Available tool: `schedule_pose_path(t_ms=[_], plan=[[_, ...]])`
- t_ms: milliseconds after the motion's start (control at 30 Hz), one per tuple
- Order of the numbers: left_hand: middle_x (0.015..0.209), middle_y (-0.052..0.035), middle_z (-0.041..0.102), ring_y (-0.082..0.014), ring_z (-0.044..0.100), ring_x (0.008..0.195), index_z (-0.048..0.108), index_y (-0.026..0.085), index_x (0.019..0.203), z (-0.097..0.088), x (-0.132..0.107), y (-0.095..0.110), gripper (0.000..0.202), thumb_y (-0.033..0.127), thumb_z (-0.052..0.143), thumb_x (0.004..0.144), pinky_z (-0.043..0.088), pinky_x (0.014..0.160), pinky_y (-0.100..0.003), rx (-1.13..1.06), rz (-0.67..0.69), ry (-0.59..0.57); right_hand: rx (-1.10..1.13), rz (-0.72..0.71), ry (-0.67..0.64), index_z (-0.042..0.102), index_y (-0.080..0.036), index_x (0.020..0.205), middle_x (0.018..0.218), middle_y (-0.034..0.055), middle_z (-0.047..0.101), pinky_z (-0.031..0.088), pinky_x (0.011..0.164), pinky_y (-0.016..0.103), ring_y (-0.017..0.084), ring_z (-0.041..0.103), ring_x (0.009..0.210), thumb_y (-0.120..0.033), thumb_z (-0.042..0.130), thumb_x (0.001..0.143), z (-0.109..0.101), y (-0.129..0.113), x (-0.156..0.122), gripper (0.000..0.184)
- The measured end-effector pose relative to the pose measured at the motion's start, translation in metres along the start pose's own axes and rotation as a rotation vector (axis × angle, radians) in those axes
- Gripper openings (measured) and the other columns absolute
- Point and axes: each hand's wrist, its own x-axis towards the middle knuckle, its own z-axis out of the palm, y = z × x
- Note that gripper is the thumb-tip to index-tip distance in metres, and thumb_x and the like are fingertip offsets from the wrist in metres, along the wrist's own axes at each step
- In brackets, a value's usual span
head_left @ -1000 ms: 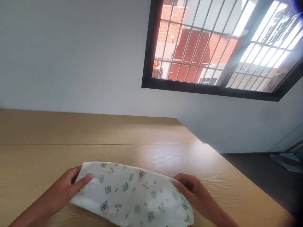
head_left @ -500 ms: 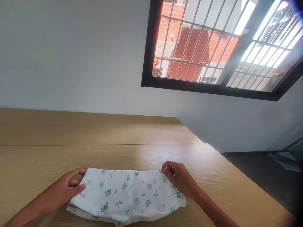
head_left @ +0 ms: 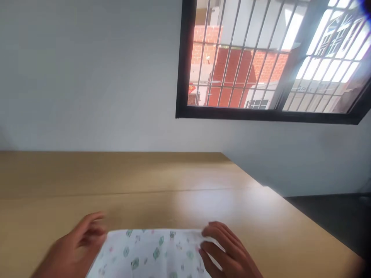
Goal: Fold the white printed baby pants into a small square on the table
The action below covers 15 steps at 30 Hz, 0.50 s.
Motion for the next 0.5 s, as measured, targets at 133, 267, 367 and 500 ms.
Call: schedule_pose_path(t_ms=[133, 267, 367, 500], plan=[[0.158, -0.0063, 0.033, -0.0272, 0.033, 0.144, 0.028, 0.023, 0.152, 0.063, -0.028, 0.067, 0.058, 0.044, 0.039, 0.099, 0.035, 0.115, -0.047, 0.219, 0.370, -0.398, 0.113, 0.223, -0.391, 0.059, -0.017, 0.126, 0.138, 0.0139, 0.055, 0.049, 0.103, 0.043, 0.028, 0.054, 0.124, -0.024, 0.055, 0.094, 0.021, -0.026, 0.010, 0.033], [0.160, -0.0068, 0.023, -0.0212, 0.022, 0.148, 0.025, 0.016, 0.155, 0.110, -0.034, 0.081, 0.054, 0.028, 0.032, 0.103, 0.024, 0.122, -0.044, 0.327, 0.629, -0.491, 0.199, 0.286, -0.637, 0.031, -0.011, 0.152, 0.157, 0.0122, 0.030, 0.028, 0.120, 0.044, 0.024, 0.027, 0.146, -0.028, 0.045, 0.099, 0.040, -0.036, 0.010, 0.057], [0.160, -0.0046, 0.023, -0.0219, 0.022, 0.148, 0.023, 0.019, 0.155, 0.113, -0.027, 0.068, 0.055, 0.038, 0.033, 0.105, 0.022, 0.122, -0.046, 0.360, 0.661, -0.468, 0.185, 0.284, -0.689, 0.026, -0.014, 0.155, 0.160, 0.0087, 0.021, 0.017, 0.123, 0.046, 0.023, 0.016, 0.149, -0.037, 0.043, 0.102, 0.043, -0.031, 0.008, 0.061], [0.161, -0.0029, 0.020, -0.0260, 0.020, 0.148, 0.016, 0.025, 0.156, 0.104, -0.022, 0.053, 0.060, 0.051, 0.030, 0.104, 0.026, 0.120, -0.050, 0.425, 0.665, -0.434, 0.187, 0.281, -0.754, 0.021, -0.012, 0.156, 0.161, 0.0090, 0.012, 0.015, 0.123, 0.049, 0.025, 0.009, 0.149, -0.051, 0.035, 0.103, 0.039, -0.020, 0.005, 0.067]])
